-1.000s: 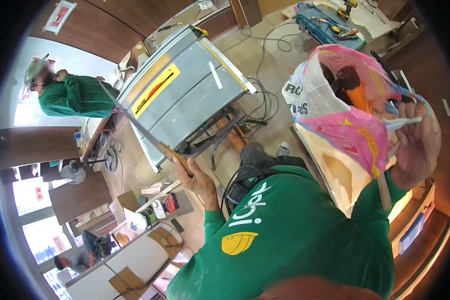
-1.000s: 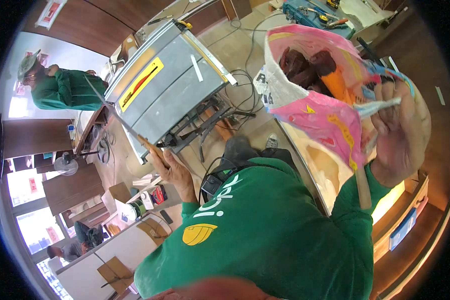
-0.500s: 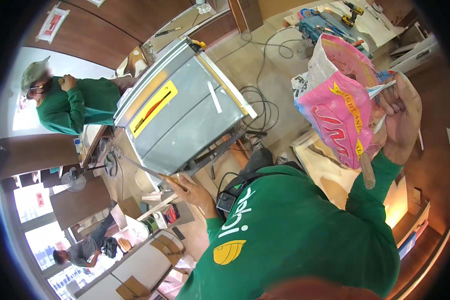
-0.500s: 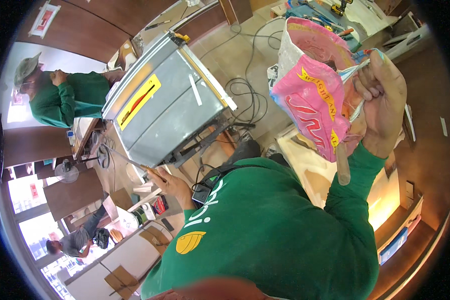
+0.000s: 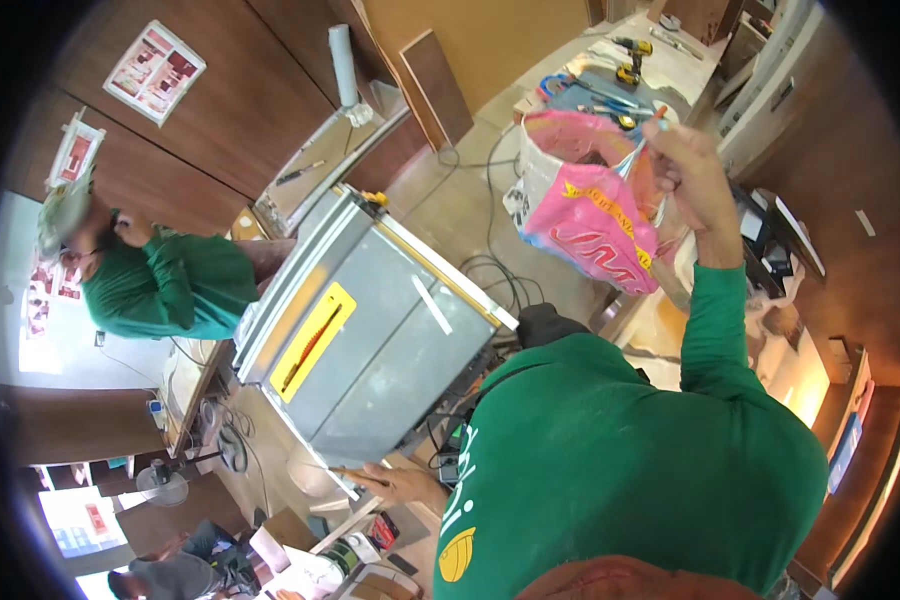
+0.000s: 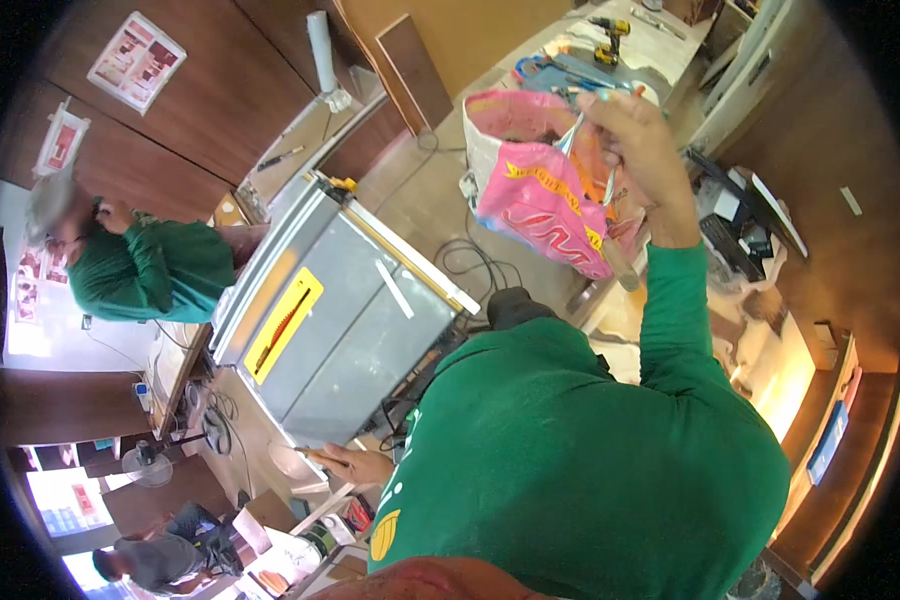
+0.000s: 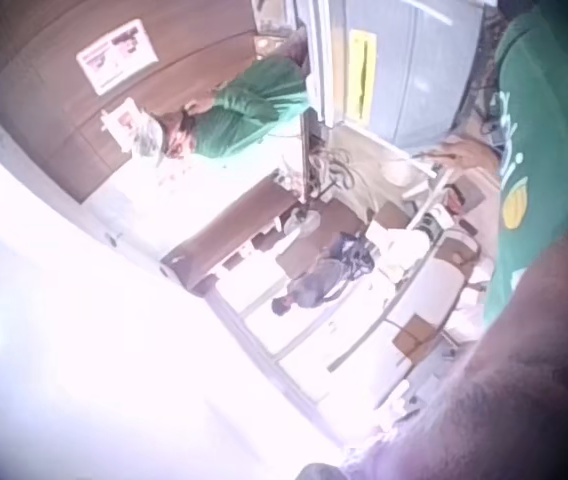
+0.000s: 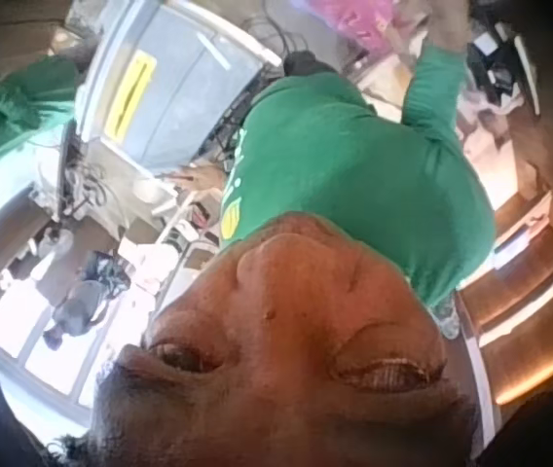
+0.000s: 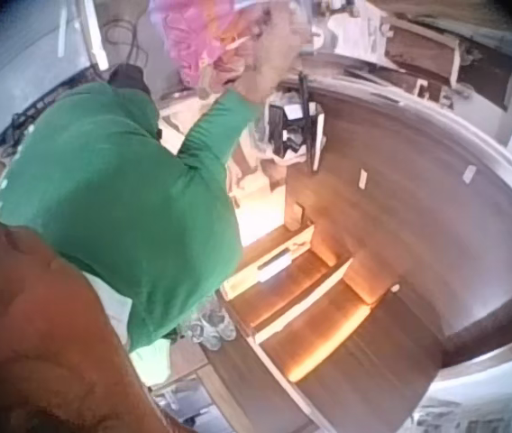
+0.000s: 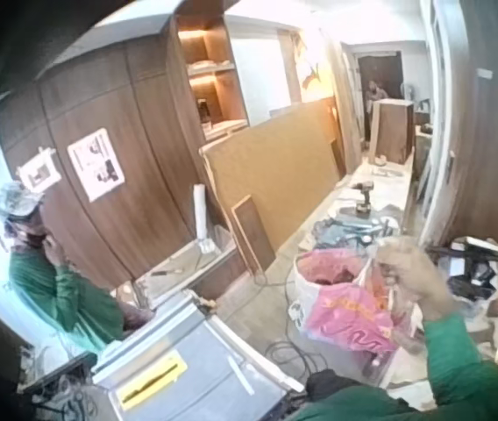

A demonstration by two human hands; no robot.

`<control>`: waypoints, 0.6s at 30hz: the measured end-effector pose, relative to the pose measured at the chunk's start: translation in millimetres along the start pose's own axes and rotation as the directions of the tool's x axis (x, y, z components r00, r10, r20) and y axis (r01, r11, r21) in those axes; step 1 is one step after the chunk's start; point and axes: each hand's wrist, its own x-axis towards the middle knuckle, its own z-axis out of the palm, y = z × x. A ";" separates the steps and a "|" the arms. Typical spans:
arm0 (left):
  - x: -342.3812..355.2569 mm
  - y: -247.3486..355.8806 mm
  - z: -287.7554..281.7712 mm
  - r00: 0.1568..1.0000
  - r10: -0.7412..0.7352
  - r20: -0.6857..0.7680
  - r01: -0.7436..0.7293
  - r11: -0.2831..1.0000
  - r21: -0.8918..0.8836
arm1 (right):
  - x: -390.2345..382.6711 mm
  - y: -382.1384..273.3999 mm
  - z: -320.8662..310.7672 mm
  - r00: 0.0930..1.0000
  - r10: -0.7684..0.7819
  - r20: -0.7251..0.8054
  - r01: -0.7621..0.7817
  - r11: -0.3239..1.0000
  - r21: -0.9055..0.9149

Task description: The person marks a line on a wooden board with a pencil and a square, then uses a hand saw to cut the board while bracing it against a wooden cabinet structure.

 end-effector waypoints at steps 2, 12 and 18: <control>1.7 -8.4 -6.3 1.000 -0.015 0.003 0.015 0.996 0.091 | 21.3 19.0 6.1 0.997 0.063 0.045 -0.060 0.996 -0.069; 0.7 21.4 -2.5 0.860 -0.109 -0.498 0.118 0.993 -0.014 | 141.5 133.2 35.3 0.939 0.329 0.099 -0.252 0.855 -0.452; 31.5 86.3 31.4 0.730 -0.110 -0.675 0.027 0.991 -0.132 | 215.1 274.7 33.0 0.777 0.581 0.243 -0.343 0.714 -0.611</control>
